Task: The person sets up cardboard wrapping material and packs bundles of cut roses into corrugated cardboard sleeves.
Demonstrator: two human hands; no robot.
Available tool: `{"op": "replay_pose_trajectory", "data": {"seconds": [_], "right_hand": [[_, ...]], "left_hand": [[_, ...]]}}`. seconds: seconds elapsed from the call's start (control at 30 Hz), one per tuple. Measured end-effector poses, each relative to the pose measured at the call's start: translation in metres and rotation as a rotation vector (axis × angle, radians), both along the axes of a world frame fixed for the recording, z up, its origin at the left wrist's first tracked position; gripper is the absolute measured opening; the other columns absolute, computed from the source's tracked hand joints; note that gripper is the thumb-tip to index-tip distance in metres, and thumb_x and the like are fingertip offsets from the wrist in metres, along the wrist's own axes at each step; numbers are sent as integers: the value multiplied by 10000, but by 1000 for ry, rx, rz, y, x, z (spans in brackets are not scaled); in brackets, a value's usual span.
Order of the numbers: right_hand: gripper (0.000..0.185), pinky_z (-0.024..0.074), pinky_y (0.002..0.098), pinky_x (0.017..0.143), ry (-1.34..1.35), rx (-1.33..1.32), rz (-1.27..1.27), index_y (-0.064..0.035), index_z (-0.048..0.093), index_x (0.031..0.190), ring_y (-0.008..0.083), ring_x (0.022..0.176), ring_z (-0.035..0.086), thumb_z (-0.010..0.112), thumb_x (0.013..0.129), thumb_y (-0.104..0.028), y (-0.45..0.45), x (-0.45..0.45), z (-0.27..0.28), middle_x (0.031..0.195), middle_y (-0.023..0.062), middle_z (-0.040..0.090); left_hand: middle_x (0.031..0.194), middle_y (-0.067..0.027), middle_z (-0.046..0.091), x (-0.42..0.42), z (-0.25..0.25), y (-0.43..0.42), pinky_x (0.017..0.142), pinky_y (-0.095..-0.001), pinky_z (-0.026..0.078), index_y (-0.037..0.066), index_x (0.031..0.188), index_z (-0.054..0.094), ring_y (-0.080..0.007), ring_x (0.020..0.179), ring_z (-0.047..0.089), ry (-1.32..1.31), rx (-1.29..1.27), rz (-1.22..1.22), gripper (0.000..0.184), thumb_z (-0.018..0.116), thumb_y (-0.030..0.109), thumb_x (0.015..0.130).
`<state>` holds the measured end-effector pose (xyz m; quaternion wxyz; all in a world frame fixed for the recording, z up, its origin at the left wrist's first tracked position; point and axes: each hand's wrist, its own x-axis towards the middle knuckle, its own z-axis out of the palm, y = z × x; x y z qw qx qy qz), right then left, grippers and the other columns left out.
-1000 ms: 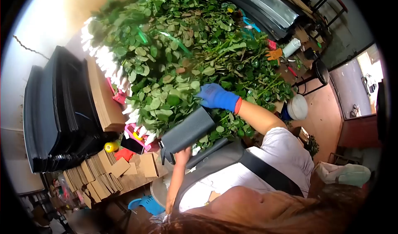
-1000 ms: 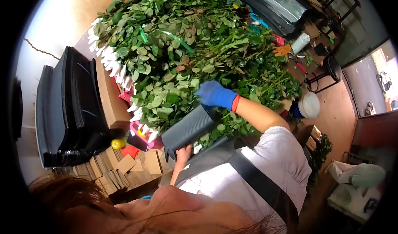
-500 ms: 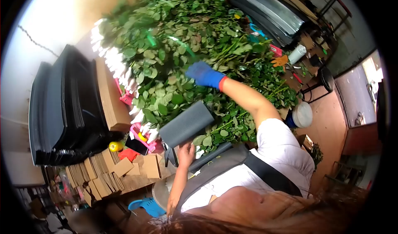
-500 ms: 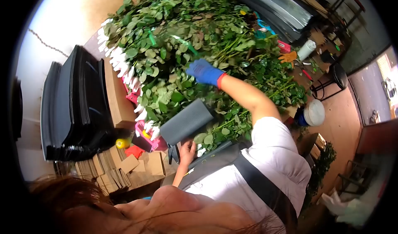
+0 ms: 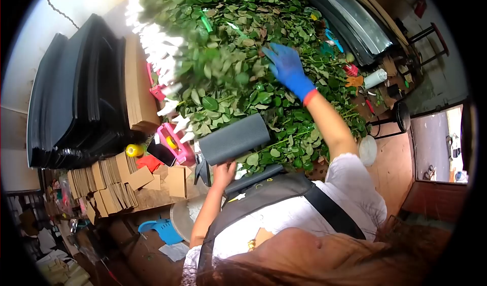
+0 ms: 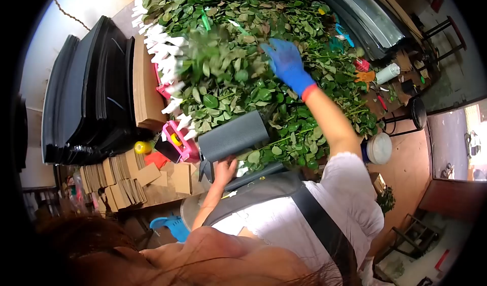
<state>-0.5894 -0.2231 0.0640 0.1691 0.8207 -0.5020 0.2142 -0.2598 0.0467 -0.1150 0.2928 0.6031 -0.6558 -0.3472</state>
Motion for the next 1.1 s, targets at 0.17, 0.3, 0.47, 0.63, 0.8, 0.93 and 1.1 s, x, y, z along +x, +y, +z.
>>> {"op": "replay_pose_trajectory", "data": {"seconds": [0.17, 0.3, 0.47, 0.63, 0.8, 0.93, 1.1], "right_hand": [[477, 444, 451, 993, 17, 429, 5, -138, 556, 1341, 322, 1154, 560, 618, 871, -191, 69, 15, -55, 1261, 132, 591], [349, 480, 438, 962, 395, 646, -17, -177, 629, 1240, 327, 1134, 607, 561, 908, -258, 87, 5, -96, 1291, 138, 610], [299, 555, 422, 779, -357, 337, 66, -159, 674, 1182, 319, 928, 686, 626, 917, -289, 63, 37, 2, 1081, 100, 710], [336, 473, 436, 948, 129, 307, -133, -103, 652, 1160, 310, 1076, 618, 654, 856, -244, -18, 52, -17, 1173, 127, 638], [282, 500, 426, 899, -47, -62, -44, -156, 671, 1133, 297, 988, 647, 650, 853, -191, 1, 66, 36, 1137, 63, 674], [292, 515, 421, 877, -166, -200, 292, -181, 669, 1139, 287, 991, 652, 655, 848, -163, 30, 61, 70, 1154, 55, 676], [310, 500, 438, 955, -166, -18, 512, -168, 654, 1194, 304, 1074, 643, 634, 885, -180, 103, 47, 105, 1212, 81, 666]], "left_hand": [[834, -179, 707, -6, 17, -4, 735, -455, 527, 47, 948, 734, -388, 797, 678, 48, -3, 13, 202, 686, 227, 872], [843, -186, 706, -4, 13, -4, 760, -453, 527, 39, 950, 731, -386, 814, 680, 67, 23, 14, 209, 686, 227, 871], [858, -184, 708, -4, 15, -3, 795, -443, 527, 34, 957, 730, -388, 845, 679, 32, -14, 14, 212, 687, 221, 867], [905, -184, 714, -10, 29, -6, 815, -439, 523, 34, 992, 726, -381, 868, 675, -13, -47, -20, 215, 683, 207, 872], [876, -191, 703, -9, 24, -5, 804, -417, 527, 22, 1009, 710, -357, 842, 681, 73, -134, 23, 224, 667, 201, 882], [848, -191, 695, -5, 26, -3, 780, -427, 521, 9, 977, 706, -358, 819, 671, 60, -27, -8, 221, 678, 199, 869], [899, -189, 699, -3, 16, -5, 811, -451, 505, 34, 964, 709, -376, 879, 658, -32, -25, -29, 230, 685, 242, 869]]}}
